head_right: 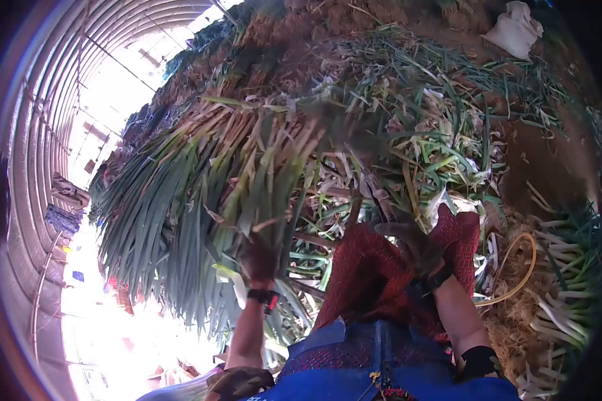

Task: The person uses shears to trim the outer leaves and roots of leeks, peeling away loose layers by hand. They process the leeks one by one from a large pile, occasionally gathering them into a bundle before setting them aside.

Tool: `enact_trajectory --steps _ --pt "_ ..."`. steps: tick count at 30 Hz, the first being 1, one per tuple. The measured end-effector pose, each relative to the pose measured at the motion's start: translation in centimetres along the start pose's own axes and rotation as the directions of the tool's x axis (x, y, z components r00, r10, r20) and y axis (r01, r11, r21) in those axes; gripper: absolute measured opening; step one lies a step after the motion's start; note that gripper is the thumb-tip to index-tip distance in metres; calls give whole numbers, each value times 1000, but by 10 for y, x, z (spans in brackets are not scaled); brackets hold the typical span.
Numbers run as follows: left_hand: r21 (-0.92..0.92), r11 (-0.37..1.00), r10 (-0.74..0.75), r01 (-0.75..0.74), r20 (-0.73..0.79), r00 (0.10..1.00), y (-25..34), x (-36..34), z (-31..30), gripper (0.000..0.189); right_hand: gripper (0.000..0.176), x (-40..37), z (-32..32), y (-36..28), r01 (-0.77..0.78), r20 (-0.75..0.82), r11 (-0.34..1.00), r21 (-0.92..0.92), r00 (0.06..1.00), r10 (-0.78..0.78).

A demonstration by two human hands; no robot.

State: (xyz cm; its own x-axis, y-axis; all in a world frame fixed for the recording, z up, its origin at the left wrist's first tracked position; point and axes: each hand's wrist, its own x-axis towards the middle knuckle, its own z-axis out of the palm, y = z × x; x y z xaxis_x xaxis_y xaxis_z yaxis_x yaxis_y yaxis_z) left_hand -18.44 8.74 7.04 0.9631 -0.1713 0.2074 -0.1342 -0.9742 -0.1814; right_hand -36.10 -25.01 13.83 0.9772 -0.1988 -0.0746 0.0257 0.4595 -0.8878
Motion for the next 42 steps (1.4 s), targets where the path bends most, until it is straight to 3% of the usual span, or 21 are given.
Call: enact_trajectory --steps 2,3,4,5,7,9,10,12,13,16,18,20,22,23,27,30,31,33,36,39,42 --pt "13 991 136 -137 -219 966 -3 -31 40 42 60 3 5 4 -19 0 999 37 1000 19" --pt "113 988 131 -107 -231 964 3 -53 59 43 59 4 7 7 -40 -4 996 82 999 41" --pt "-186 962 150 -200 -253 956 -11 -69 108 41 59 10 -2 20 -104 31 994 -20 994 104" --pt "-464 839 169 -284 -274 947 -25 -84 155 41 60 20 -17 41 -162 61 979 -124 983 171" --pt "-262 897 364 -357 -23 931 -14 -88 94 39 64 23 -18 53 -200 65 952 -233 973 220" --pt "-74 880 472 -470 265 841 -3 -89 49 38 70 18 1 50 -174 29 954 -246 982 187" --pt "-254 803 585 -538 169 793 -14 -81 51 42 73 22 -2 64 -72 24 938 -340 996 86" --pt "-554 756 423 -348 7 906 2 -61 -2 41 79 32 -9 85 71 49 842 -535 997 -53" --pt "-517 799 433 -306 142 890 7 -50 -35 39 82 33 -8 84 110 67 768 -630 994 -88" --pt "-380 912 254 -154 226 941 10 -20 -42 35 87 23 26 38 111 125 480 -870 992 -4" --pt "-466 844 226 -266 -141 964 18 5 -41 36 90 24 41 33 209 216 290 -934 976 -8" --pt "-371 898 172 -238 -203 964 29 23 -26 41 88 29 61 24 161 203 258 -952 968 145" --pt "-221 899 385 -377 -7 923 27 28 -7 53 86 31 75 25 155 199 195 -968 952 231" --pt "-18 884 460 -467 209 863 18 34 30 57 86 30 80 29 171 204 150 -974 948 243" --pt "-101 826 551 -555 -67 832 -6 38 127 58 72 31 86 42 161 178 145 -976 977 114" --pt "39 763 622 -645 -315 717 -30 45 216 60 66 25 89 42 225 260 195 -955 949 180" --pt "-58 755 613 -653 -292 734 -31 42 187 57 65 24 89 45 215 253 202 -955 949 186" --pt "-199 749 588 -631 -237 773 -26 39 138 54 64 22 86 54 194 237 212 -958 951 200" --pt "-323 788 519 -525 -110 848 -17 36 98 54 65 44 71 58 118 123 86 -989 991 57" --pt "-434 843 396 -319 96 913 -7 27 56 54 67 28 82 43 256 257 102 -961 966 -3" --pt "-479 870 274 -114 280 920 -2 14 6 55 68 27 79 55 253 261 126 -959 964 52"
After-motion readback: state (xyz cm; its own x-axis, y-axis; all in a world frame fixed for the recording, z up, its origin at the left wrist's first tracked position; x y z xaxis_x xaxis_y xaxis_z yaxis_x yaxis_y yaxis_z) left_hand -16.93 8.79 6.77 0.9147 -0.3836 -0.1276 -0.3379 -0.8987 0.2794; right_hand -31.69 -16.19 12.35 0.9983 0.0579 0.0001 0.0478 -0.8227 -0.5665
